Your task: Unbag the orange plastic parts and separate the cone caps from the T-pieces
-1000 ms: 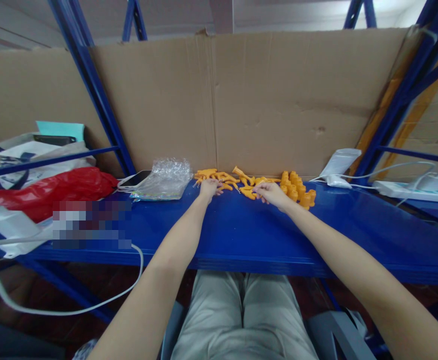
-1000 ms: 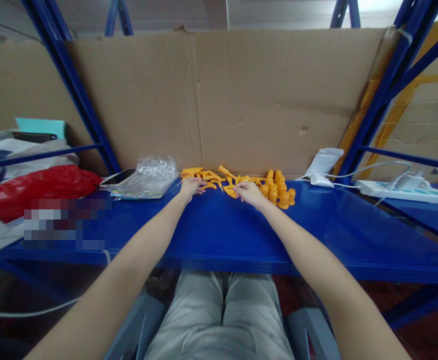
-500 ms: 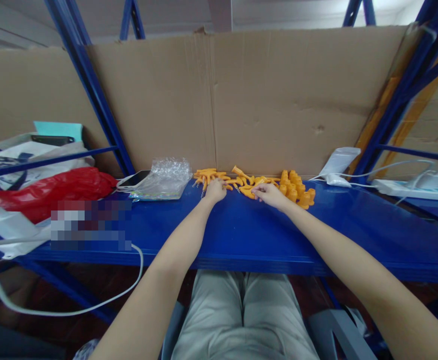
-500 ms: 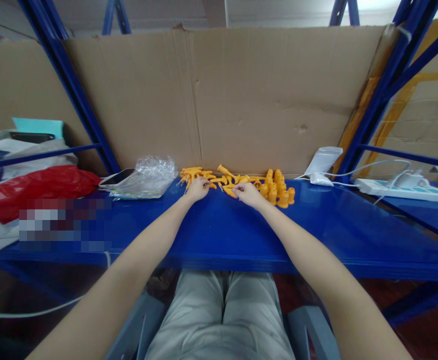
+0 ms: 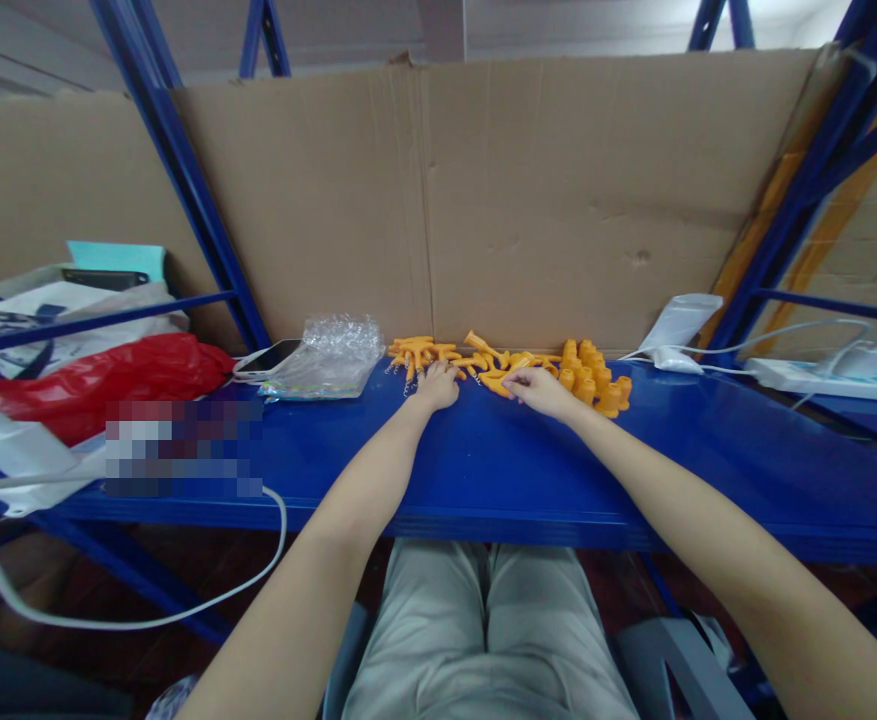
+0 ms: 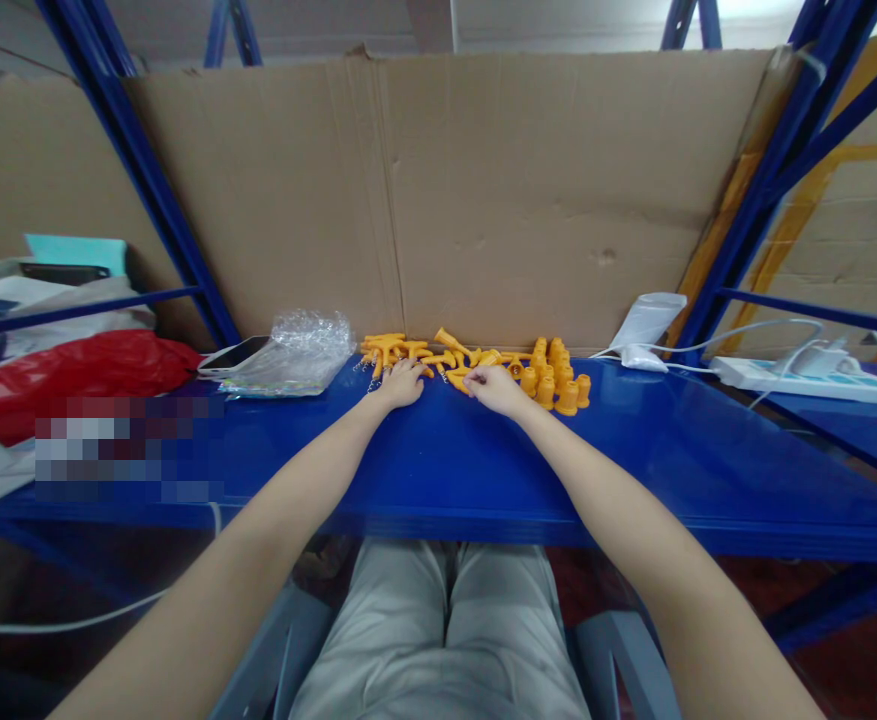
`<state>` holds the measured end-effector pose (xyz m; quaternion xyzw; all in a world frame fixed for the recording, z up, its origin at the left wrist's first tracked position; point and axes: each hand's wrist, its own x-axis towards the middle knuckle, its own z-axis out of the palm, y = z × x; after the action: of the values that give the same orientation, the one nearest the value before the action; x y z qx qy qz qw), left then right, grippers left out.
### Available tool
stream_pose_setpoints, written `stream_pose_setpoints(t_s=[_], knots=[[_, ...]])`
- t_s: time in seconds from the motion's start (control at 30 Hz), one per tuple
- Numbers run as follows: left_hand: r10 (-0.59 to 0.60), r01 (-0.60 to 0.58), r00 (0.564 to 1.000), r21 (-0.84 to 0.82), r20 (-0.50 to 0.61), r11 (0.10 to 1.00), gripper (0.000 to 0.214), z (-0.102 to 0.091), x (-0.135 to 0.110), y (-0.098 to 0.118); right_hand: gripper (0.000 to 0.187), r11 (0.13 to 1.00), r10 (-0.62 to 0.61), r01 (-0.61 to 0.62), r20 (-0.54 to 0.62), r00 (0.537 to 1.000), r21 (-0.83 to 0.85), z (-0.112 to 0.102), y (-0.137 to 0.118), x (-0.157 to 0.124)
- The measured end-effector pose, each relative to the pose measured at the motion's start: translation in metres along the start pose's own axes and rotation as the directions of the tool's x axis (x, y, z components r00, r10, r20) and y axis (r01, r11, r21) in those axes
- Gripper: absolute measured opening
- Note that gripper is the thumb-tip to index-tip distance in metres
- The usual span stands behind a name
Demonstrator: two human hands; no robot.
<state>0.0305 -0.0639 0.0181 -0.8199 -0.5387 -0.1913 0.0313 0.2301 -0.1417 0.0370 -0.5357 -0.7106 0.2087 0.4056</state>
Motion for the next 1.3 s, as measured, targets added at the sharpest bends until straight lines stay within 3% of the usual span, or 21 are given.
stream_pose_setpoints(t_s=[0.2,0.37,0.47,0.6,0.7,0.9,1.17,1.3], knots=[[0.029,-0.031,0.999,0.086,0.018,0.996,0.045,-0.007,0.002,0.001,0.017,0.955,-0.132,0.135,0.03,0.991,-0.265,-0.001,0.0,0.0],[0.151,-0.175,0.983,0.271,0.109,0.946,0.041,-0.025,0.008,0.01,0.019,0.898,-0.22,0.241,0.098,0.97,-0.368,-0.001,0.005,-0.001],[0.132,-0.192,0.97,0.31,0.203,0.931,0.039,-0.034,0.012,0.019,0.021,0.872,-0.251,0.273,0.108,0.962,-0.406,-0.001,0.006,-0.001],[0.071,-0.139,0.974,0.321,0.216,0.937,0.043,-0.035,0.016,0.03,0.02,0.863,-0.222,0.253,0.121,0.968,-0.437,-0.002,0.003,-0.001],[0.057,-0.127,0.977,0.345,0.205,0.93,0.046,-0.032,0.02,0.031,0.02,0.86,-0.219,0.251,0.122,0.968,-0.444,-0.002,0.002,-0.001],[0.001,-0.124,0.943,0.349,0.332,0.929,0.05,-0.031,0.027,0.029,0.021,0.858,-0.231,0.264,0.128,0.965,-0.442,-0.003,0.002,-0.002],[0.011,-0.059,0.99,0.329,0.144,0.943,0.045,-0.031,0.031,0.029,0.02,0.867,-0.223,0.26,0.136,0.965,-0.426,-0.003,0.001,-0.001],[0.02,-0.053,0.993,0.294,0.115,0.954,0.041,-0.025,0.037,0.03,0.019,0.866,-0.212,0.251,0.136,0.968,-0.432,-0.003,0.0,-0.002]])
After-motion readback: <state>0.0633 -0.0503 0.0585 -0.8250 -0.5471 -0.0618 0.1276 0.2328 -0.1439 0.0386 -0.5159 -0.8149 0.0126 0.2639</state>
